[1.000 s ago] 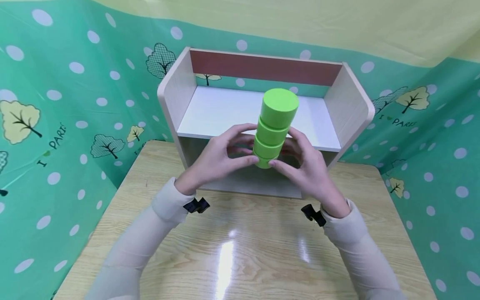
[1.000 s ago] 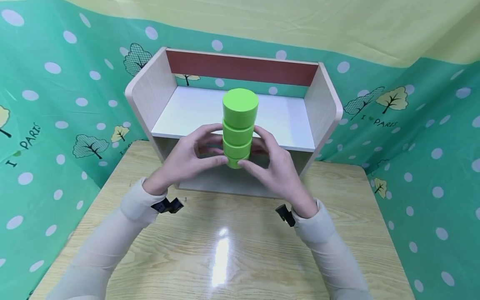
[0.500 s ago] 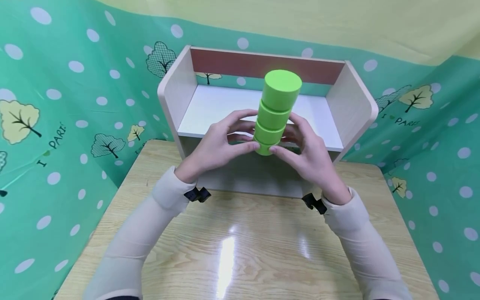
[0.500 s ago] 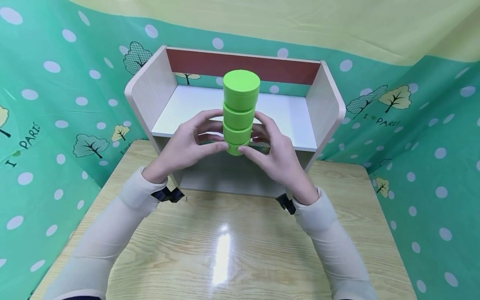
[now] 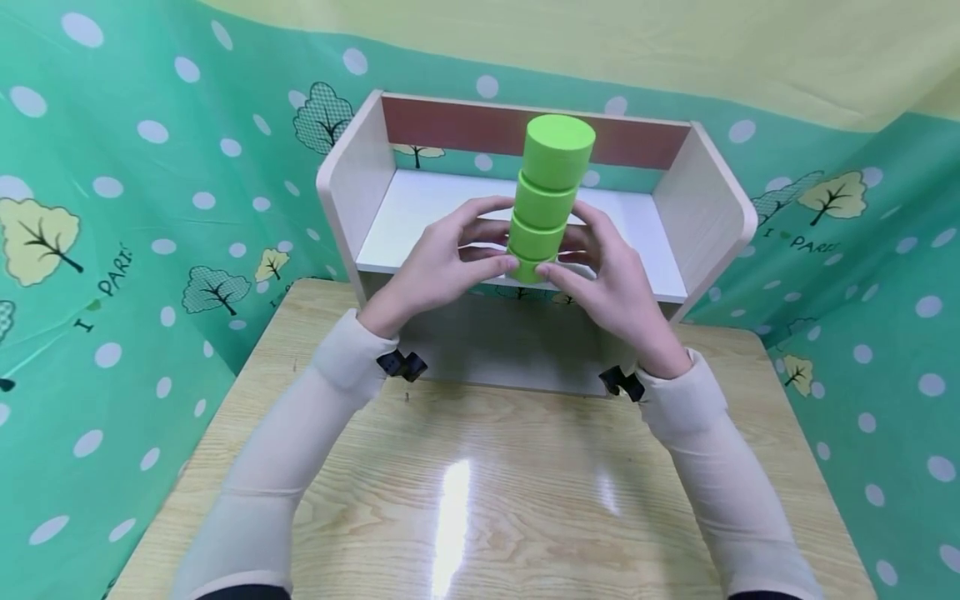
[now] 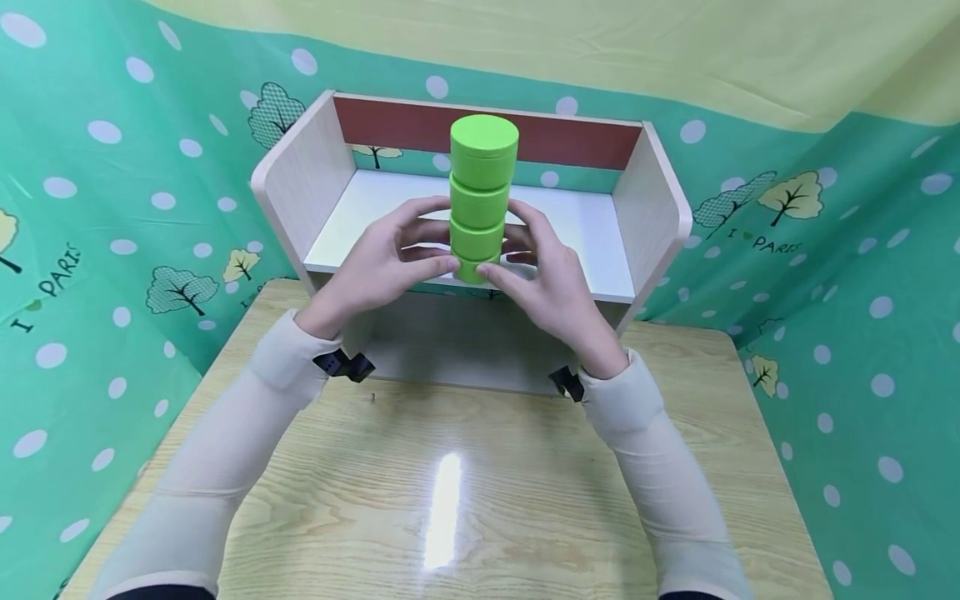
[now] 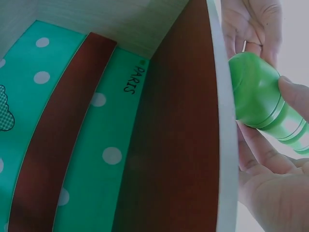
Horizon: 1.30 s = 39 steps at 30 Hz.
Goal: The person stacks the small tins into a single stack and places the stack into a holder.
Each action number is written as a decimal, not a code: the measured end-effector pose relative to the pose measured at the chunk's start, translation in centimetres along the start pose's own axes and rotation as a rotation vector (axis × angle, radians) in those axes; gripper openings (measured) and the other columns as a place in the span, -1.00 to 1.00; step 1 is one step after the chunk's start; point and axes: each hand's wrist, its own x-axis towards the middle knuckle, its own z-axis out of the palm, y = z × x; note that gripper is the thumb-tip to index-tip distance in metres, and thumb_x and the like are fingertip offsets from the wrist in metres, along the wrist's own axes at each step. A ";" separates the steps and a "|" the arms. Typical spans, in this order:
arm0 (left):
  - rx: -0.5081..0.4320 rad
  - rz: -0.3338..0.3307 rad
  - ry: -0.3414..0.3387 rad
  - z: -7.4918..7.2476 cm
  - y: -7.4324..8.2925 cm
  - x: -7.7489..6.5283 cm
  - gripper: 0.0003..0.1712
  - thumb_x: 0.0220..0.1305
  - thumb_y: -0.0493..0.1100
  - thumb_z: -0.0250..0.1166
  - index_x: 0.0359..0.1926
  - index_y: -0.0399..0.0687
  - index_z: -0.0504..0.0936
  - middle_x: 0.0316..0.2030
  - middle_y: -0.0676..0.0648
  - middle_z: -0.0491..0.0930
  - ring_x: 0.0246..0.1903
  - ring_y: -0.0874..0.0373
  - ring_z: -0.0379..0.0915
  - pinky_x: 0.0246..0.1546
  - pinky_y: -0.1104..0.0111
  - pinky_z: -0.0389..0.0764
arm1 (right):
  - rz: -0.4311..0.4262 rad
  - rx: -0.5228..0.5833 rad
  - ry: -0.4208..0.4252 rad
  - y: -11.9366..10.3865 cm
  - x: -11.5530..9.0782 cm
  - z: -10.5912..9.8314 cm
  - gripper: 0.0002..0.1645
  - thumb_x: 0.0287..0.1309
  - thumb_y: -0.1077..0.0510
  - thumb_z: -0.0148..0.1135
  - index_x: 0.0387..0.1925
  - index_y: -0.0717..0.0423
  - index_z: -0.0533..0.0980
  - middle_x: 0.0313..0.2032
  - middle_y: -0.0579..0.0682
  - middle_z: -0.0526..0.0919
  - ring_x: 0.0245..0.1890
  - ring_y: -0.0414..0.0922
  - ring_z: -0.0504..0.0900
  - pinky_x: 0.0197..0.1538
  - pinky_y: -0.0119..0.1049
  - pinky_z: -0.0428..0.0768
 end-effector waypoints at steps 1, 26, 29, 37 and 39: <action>0.004 -0.007 -0.002 0.0 0.3 0.1 -0.28 0.27 -0.42 0.35 0.41 -0.27 0.29 0.18 -0.27 0.55 0.15 0.05 0.53 0.11 0.27 0.62 | 0.009 0.001 -0.001 0.1 0.1 0.0 -0.05 0.16 0.35 0.42 0.49 0.01 0.17 0.03 0.05 0.68 -0.01 -0.08 0.64 0.12 -0.15 0.63; 0.049 -0.056 -0.024 -0.9 -2.6 1.9 -0.27 0.32 -0.20 0.38 0.44 -0.09 0.30 0.25 -0.11 0.51 0.17 0.24 0.49 0.13 0.39 0.58 | 0.112 -0.011 -0.007 0.9 1.4 0.1 -0.09 0.23 0.28 0.38 0.50 -0.01 0.14 0.12 0.07 0.64 -0.02 -0.06 0.65 0.08 -0.21 0.66; 0.053 -0.059 -0.025 -0.9 -2.7 2.0 -0.28 0.32 -0.21 0.38 0.44 -0.09 0.30 0.26 -0.11 0.50 0.17 0.24 0.48 0.13 0.39 0.57 | 0.119 -0.023 -0.008 0.9 1.4 0.2 -0.09 0.23 0.27 0.38 0.50 -0.01 0.14 0.13 0.07 0.64 -0.01 -0.06 0.65 0.07 -0.21 0.67; 0.065 -0.078 -0.021 -0.9 -2.8 2.2 -0.29 0.34 -0.20 0.36 0.44 -0.09 0.30 0.28 -0.08 0.47 0.19 0.23 0.47 0.15 0.41 0.56 | 0.134 -0.058 -0.021 0.8 1.6 0.2 -0.09 0.26 0.23 0.36 0.51 -0.03 0.11 0.16 0.05 0.62 0.02 -0.08 0.63 0.10 -0.16 0.65; 0.074 -0.086 -0.018 -0.9 -2.7 2.2 -0.29 0.34 -0.19 0.36 0.44 -0.09 0.30 0.28 -0.07 0.47 0.20 0.22 0.46 0.15 0.41 0.55 | 0.140 -0.065 -0.023 0.9 1.6 0.2 -0.09 0.27 0.21 0.36 0.51 -0.04 0.11 0.17 0.04 0.61 0.03 -0.09 0.62 0.10 -0.16 0.65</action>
